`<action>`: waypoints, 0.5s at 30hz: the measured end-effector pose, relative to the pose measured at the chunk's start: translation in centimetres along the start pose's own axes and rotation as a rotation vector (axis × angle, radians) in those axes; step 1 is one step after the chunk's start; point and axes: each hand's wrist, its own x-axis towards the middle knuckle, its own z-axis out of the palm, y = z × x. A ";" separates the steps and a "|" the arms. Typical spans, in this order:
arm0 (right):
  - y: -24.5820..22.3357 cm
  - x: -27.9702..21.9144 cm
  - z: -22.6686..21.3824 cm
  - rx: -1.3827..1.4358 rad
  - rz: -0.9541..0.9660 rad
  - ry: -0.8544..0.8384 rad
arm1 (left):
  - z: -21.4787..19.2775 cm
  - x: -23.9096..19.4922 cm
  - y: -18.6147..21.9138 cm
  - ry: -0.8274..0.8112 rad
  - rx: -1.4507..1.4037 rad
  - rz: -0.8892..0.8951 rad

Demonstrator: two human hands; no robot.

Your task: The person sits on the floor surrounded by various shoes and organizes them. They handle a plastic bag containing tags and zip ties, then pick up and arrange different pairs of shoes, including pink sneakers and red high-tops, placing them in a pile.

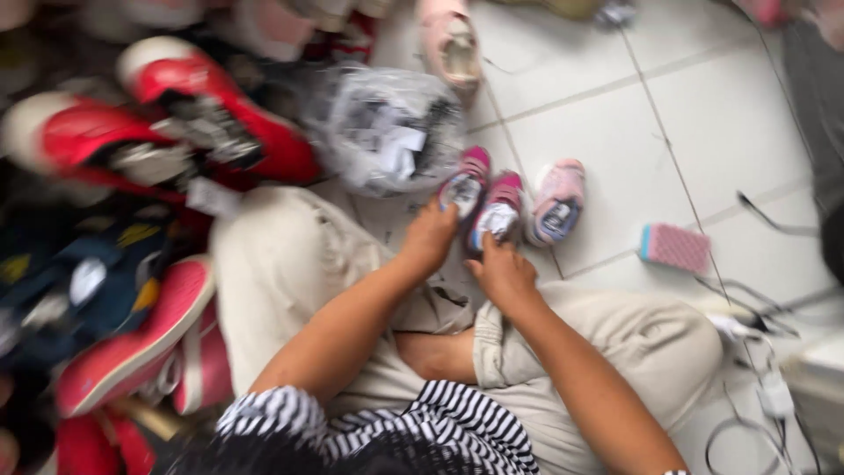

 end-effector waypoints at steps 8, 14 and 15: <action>1.8 -0.7 1.7 0.127 -0.120 0.365 | -8.5 -3.8 1.2 0.077 -0.359 -0.098; -8.2 -8.4 -3.8 0.406 -0.527 0.869 | -25.3 -8.9 -4.5 0.519 -0.323 -0.138; -10.9 -8.8 -4.8 0.447 -0.641 0.883 | -27.9 -10.0 -6.3 0.596 -0.262 -0.151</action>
